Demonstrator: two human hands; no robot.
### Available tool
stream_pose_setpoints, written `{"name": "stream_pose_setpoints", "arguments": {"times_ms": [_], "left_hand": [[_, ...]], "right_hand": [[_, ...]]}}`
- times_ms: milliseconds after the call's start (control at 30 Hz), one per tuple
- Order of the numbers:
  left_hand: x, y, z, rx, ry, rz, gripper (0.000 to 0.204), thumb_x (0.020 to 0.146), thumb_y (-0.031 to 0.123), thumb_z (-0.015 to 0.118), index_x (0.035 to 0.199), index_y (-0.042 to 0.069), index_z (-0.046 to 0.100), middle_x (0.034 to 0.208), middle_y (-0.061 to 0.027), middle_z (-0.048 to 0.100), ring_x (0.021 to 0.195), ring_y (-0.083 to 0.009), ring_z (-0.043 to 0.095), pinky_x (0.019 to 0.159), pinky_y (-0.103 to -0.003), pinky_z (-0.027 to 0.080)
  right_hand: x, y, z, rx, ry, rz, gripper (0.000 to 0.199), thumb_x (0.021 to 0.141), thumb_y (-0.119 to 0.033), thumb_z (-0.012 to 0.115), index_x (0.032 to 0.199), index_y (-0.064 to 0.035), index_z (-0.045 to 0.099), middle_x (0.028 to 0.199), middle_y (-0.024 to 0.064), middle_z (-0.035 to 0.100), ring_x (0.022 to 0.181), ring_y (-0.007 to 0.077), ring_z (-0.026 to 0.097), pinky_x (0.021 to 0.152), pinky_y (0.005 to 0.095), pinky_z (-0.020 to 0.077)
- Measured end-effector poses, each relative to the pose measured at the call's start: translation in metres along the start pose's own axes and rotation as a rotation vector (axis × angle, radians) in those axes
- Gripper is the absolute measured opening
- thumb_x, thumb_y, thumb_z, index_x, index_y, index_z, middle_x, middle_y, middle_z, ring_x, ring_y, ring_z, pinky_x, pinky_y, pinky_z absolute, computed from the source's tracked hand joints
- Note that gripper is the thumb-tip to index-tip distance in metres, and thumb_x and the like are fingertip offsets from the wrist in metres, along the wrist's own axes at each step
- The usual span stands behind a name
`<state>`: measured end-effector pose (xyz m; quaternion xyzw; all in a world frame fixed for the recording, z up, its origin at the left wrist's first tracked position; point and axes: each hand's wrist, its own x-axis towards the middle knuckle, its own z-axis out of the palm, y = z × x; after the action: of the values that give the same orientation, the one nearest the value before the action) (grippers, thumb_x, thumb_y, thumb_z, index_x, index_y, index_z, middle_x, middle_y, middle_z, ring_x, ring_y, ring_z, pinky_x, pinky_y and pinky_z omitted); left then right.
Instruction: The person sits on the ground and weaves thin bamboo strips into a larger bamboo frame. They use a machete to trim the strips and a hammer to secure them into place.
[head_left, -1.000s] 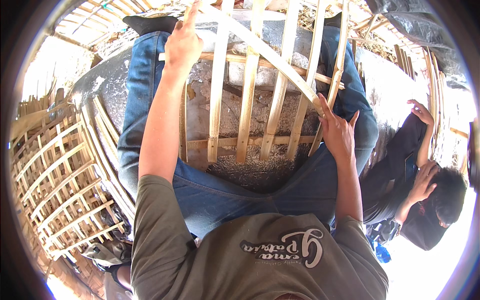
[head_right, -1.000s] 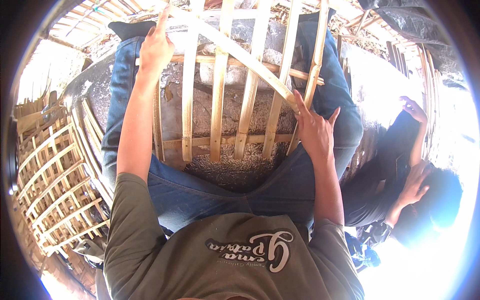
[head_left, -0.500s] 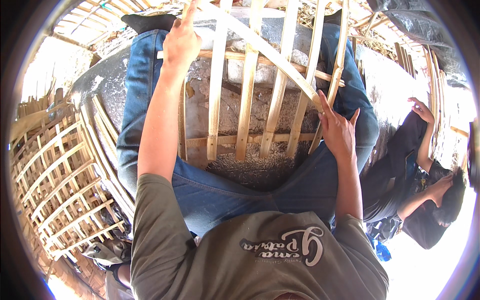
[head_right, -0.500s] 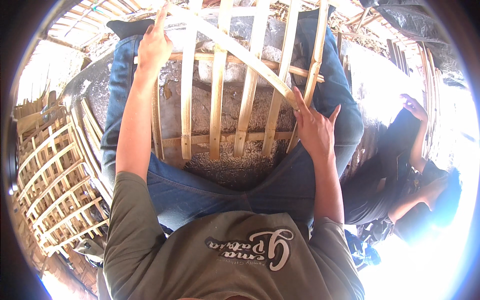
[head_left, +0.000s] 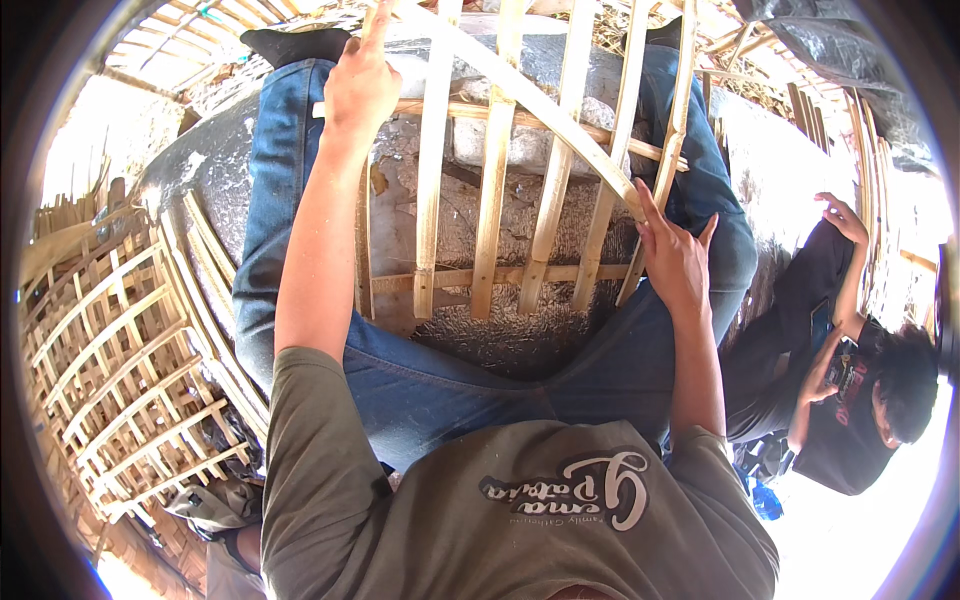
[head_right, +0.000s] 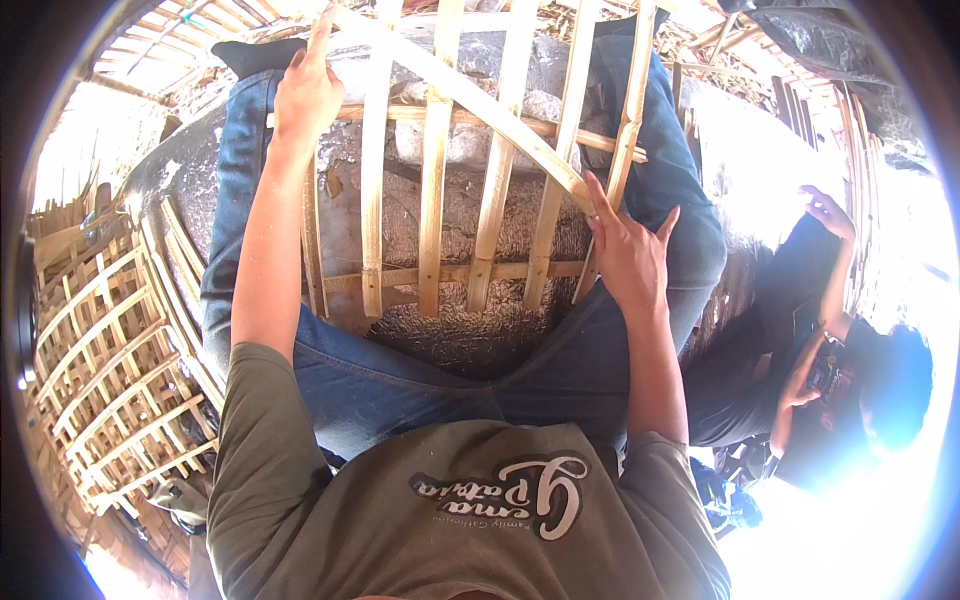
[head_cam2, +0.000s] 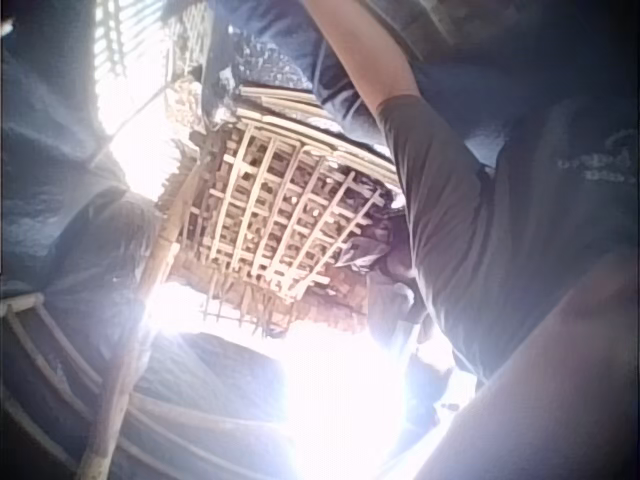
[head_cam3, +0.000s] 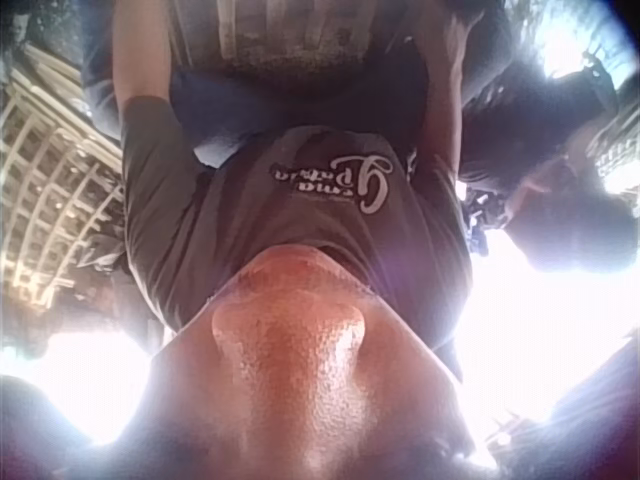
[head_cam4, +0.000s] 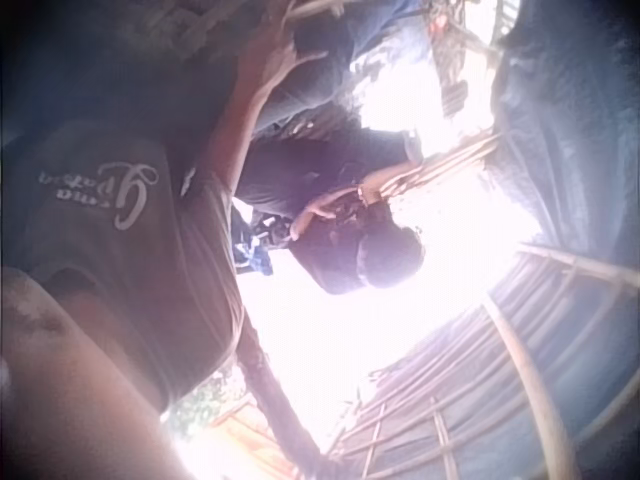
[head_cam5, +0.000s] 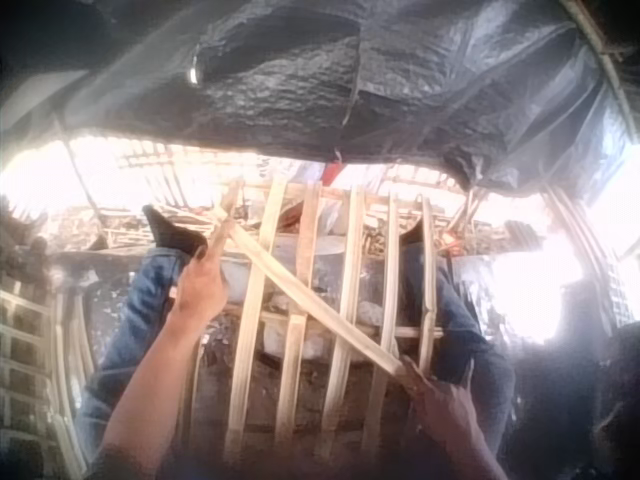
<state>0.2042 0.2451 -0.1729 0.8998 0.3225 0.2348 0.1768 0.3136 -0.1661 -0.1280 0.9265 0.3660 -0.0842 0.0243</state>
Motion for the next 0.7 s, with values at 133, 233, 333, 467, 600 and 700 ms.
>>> {"name": "stream_pose_setpoints", "arguments": {"times_ms": [133,233,333,467,600,700], "left_hand": [[0.001,0.003,-0.001,0.052,-0.054,-0.036,0.089,0.087,0.001,0.055,0.160,0.041,0.024,0.106,-0.0246,0.068,0.094,-0.0484,0.069,0.085,-0.056,0.056],[0.000,0.002,-0.001,0.080,-0.041,-0.029,0.085,0.091,0.005,0.055,0.160,0.041,0.022,0.105,-0.0246,0.068,0.092,-0.0488,0.069,0.083,-0.058,0.056],[0.001,0.004,-0.001,0.133,-0.050,-0.045,0.079,0.095,0.011,0.054,0.160,0.041,0.021,0.101,-0.0248,0.070,0.089,-0.0493,0.070,0.082,-0.059,0.057],[0.003,-0.005,0.005,0.154,-0.026,-0.012,0.074,0.096,0.016,0.054,0.160,0.039,0.024,0.093,-0.0245,0.071,0.083,-0.0490,0.070,0.079,-0.058,0.058],[0.003,-0.005,0.006,0.146,-0.020,-0.019,0.072,0.092,0.016,0.057,0.157,0.035,0.033,0.090,-0.0242,0.071,0.082,-0.0477,0.072,0.077,-0.057,0.060],[0.004,-0.003,0.004,0.127,-0.047,-0.055,0.069,0.092,0.015,0.057,0.155,0.033,0.038,0.091,-0.0245,0.072,0.084,-0.0475,0.072,0.079,-0.057,0.059]], "right_hand": [[0.000,0.003,0.003,-0.006,0.031,-0.015,0.063,0.101,-0.022,0.062,0.157,-0.0389,0.037,0.081,0.0061,0.071,0.078,0.0244,0.072,0.116,0.0751,0.0192],[-0.001,0.003,0.003,-0.003,0.041,-0.018,0.064,0.101,-0.022,0.062,0.156,-0.0393,0.038,0.080,0.0059,0.070,0.077,0.0241,0.072,0.116,0.0749,0.0196],[-0.001,0.003,0.004,0.006,0.040,-0.014,0.063,0.101,-0.022,0.062,0.156,-0.0395,0.038,0.079,0.0058,0.070,0.077,0.0239,0.072,0.116,0.0748,0.0198],[-0.001,0.001,0.003,-0.005,0.036,-0.005,0.063,0.101,-0.022,0.062,0.156,-0.0395,0.039,0.080,0.0058,0.070,0.077,0.0238,0.072,0.116,0.0747,0.0198],[0.000,0.001,0.002,-0.007,0.032,-0.001,0.063,0.101,-0.022,0.062,0.156,-0.0398,0.038,0.080,0.0058,0.070,0.077,0.0236,0.072,0.116,0.0749,0.0198],[-0.001,0.003,0.004,0.004,0.046,-0.012,0.063,0.101,-0.022,0.062,0.156,-0.0400,0.038,0.081,0.0056,0.071,0.078,0.0235,0.072,0.116,0.0750,0.0198]]}}
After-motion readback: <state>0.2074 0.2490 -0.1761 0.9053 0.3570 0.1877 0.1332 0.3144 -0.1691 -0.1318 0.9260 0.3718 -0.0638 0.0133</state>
